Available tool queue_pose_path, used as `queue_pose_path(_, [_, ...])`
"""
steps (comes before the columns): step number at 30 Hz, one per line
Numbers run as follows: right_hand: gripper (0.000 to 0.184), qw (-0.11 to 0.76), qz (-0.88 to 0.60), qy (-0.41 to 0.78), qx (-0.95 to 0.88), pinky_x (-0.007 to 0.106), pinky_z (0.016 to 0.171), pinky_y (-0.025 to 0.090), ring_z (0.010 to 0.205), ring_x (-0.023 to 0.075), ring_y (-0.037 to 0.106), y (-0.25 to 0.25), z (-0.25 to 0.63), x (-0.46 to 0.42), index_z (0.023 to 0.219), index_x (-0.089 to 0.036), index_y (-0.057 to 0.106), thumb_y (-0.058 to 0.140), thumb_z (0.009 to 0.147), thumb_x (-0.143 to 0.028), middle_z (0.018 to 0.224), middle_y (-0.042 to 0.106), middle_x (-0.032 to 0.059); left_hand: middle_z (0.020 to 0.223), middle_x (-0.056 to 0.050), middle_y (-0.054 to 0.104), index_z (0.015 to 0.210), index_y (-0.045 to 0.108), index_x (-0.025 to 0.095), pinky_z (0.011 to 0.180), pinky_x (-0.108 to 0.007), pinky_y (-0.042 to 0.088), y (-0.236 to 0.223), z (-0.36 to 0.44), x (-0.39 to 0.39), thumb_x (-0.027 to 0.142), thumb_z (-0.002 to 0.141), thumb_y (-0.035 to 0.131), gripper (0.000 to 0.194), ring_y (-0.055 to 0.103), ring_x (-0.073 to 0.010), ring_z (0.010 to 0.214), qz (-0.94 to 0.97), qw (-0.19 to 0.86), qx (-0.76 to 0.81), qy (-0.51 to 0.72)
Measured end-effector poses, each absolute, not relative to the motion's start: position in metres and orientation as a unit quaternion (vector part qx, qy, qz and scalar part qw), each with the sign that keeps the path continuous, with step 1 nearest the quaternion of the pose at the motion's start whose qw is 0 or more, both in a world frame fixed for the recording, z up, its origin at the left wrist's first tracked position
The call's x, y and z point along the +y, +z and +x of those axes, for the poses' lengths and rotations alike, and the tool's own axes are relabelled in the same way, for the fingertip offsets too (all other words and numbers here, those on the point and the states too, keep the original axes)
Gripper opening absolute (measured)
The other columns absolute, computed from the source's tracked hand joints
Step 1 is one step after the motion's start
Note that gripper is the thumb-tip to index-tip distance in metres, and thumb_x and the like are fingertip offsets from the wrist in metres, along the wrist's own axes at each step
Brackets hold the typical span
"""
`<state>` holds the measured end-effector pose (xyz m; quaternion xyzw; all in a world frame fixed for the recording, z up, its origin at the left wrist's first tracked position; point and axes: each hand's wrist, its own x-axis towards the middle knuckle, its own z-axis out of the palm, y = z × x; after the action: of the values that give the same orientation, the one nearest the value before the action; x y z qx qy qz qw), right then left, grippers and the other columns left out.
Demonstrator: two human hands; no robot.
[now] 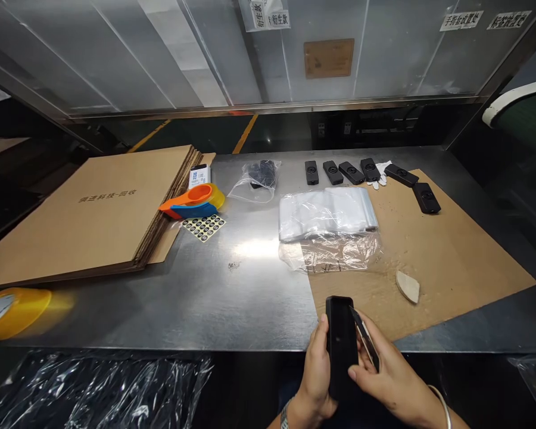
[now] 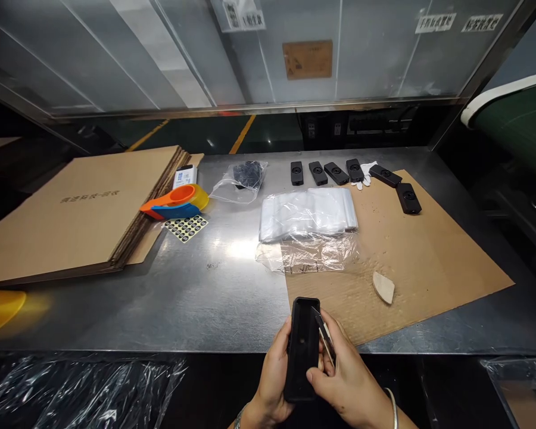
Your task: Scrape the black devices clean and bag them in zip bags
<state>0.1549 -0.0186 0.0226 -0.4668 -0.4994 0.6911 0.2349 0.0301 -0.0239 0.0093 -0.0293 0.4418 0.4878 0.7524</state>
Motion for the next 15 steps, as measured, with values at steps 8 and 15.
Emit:
queue_pose_path(8, [0.053,0.262,-0.526,0.61,-0.532,0.036,0.083,0.046,0.089,0.0192,0.055,0.017,0.181,-0.017,0.127,-0.019,0.046,0.054,0.081,-0.043,0.095,0.056,0.0068,0.064,-0.006,0.059,0.07,0.062,0.004,0.037,-0.02,0.045,0.007,0.019,-0.012,0.06,0.081,0.036,0.063,0.055,-0.0113,0.042,-0.059,0.841,0.389,0.372])
queue_pose_path(15, [0.064,0.229,-0.515,0.601,-0.567,0.027,0.06,0.042,0.061,0.0119,0.047,0.022,0.18,0.024,0.13,-0.014,0.039,0.058,0.079,-0.047,0.067,0.047,-0.0036,0.062,-0.007,0.059,0.073,0.063,0.004,0.034,-0.021,0.046,0.01,0.022,-0.013,0.058,0.083,0.031,0.063,0.057,-0.0129,0.041,-0.039,0.871,0.366,0.326])
